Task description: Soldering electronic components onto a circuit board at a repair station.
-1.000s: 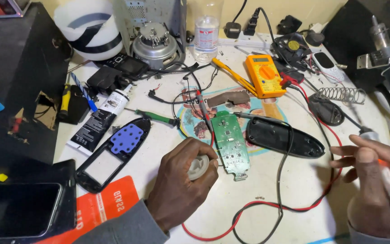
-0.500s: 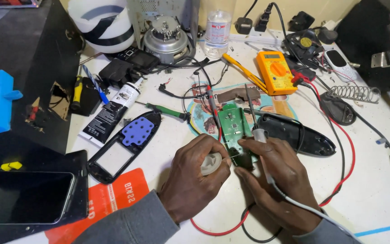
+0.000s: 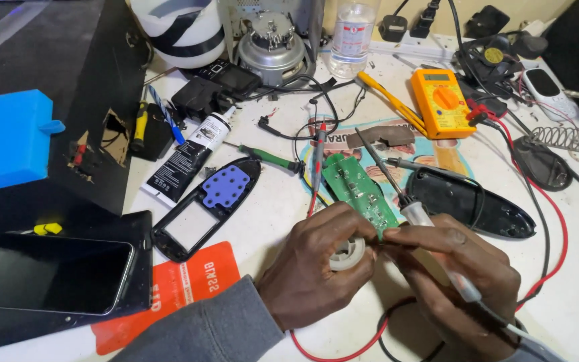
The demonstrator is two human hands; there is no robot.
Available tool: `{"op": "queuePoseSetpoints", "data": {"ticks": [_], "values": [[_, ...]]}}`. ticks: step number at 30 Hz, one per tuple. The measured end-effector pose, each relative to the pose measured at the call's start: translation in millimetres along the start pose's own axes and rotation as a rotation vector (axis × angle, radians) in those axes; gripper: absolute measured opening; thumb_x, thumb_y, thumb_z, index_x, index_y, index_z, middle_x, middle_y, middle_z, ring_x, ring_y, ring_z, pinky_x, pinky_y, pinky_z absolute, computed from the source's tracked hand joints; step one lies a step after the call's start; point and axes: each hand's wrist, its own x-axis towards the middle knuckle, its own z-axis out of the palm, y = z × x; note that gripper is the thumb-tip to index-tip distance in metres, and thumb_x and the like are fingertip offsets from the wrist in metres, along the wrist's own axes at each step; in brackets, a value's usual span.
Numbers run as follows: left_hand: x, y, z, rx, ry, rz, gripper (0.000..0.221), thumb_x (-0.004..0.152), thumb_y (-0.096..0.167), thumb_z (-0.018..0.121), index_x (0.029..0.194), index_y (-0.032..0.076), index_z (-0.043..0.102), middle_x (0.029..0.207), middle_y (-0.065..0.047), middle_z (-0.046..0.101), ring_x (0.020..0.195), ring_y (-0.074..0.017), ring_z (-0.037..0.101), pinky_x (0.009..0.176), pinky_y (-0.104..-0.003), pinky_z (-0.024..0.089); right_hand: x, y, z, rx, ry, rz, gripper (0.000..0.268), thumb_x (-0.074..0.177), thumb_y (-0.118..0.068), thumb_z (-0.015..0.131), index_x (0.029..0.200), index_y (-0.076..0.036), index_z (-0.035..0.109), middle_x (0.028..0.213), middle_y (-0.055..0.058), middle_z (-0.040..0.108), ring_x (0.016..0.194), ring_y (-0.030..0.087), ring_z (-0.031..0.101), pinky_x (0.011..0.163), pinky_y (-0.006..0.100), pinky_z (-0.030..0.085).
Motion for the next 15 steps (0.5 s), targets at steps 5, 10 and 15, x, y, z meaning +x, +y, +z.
{"op": "queuePoseSetpoints", "data": {"ticks": [5,10,15], "values": [[4,6,-5,0.022,-0.075,0.020,0.013,0.092,0.005,0.063,0.104,0.009,0.061,0.095,-0.006,0.063,0.083,-0.0220,0.063,0.072,-0.034,0.048,-1,-11,-4,0.024,0.001,0.015,0.020,0.087,0.000,0.067,0.106,-0.004,0.073,0.088,0.011,0.074,0.065,0.017,0.057,0.066,0.025,0.042],[12,4,-11,0.069,-0.158,0.095,0.019,0.097,0.012,0.055,0.115,0.004,0.059,0.106,-0.013,0.065,0.101,-0.0296,0.066,0.090,-0.040,0.052,-4,-12,-4,-0.088,0.110,0.092,0.021,0.084,0.011,0.072,0.099,-0.003,0.074,0.083,0.011,0.068,0.067,0.017,0.057,0.066,0.024,0.041],[19,-4,-12,0.076,-0.127,0.065,0.010,0.100,0.018,0.059,0.102,0.008,0.061,0.096,-0.008,0.061,0.090,-0.0248,0.064,0.082,-0.037,0.050,-3,-21,-8,-0.110,0.109,0.083,0.028,0.081,0.017,0.062,0.103,0.002,0.072,0.093,0.014,0.073,0.076,0.020,0.063,0.073,0.026,0.049]]}}
